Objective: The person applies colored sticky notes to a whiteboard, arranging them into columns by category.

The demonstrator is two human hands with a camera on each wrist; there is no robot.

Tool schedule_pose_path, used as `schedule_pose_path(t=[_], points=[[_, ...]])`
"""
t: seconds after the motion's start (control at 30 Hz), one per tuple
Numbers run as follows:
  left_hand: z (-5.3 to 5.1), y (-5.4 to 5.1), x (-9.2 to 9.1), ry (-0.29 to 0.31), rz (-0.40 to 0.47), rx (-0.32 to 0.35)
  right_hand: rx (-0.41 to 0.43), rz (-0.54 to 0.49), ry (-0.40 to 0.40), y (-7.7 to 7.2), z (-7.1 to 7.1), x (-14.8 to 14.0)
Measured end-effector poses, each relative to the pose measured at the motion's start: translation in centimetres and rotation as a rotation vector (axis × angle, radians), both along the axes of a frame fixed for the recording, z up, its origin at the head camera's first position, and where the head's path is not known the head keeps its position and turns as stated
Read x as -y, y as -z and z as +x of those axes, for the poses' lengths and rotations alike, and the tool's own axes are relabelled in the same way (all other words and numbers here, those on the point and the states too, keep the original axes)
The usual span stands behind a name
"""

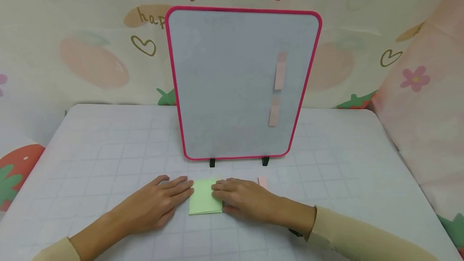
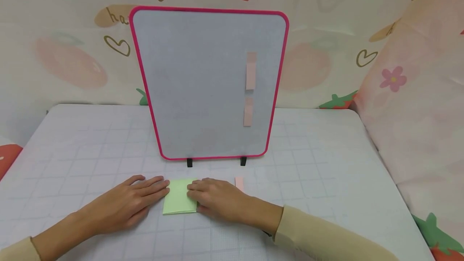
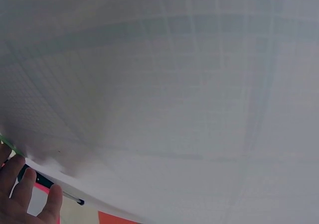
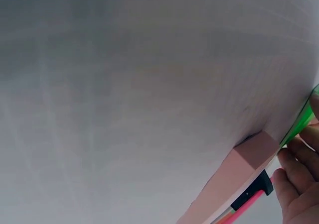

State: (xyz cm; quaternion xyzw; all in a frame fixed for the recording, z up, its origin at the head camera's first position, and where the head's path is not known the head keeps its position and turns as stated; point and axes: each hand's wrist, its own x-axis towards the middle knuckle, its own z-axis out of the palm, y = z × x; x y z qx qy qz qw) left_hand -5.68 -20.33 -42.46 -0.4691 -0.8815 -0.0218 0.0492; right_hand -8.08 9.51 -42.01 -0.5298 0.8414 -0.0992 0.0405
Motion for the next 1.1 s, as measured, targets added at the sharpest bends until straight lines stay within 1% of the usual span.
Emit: schedule_pose_path(t=[0.2,0.43,0.77,0.87,1.1], points=[[-0.1,-0.1,0.0,0.007,-0.010,-0.007,0.039,-0.008,-0.012,0.0,-0.5,-0.2],[-0.2,0.1,0.0,0.012,-0.005,-0.016,0.115,0.017,-0.007,-0.6,-0.8,-0.2],[-0.1,0.2,0.1,0.015,-0.007,-0.028,0.177,0.048,0.005,-1.0,-1.1,-0.1],[-0.1,0.2,0.1,0.020,-0.008,-0.028,0.198,0.050,0.008,-1.1,-1.2,-0.1],[-0.1,0.2,0.1,0.028,0.005,-0.048,0.239,0.040,0.019,-1.2,-1.3,0.0]])
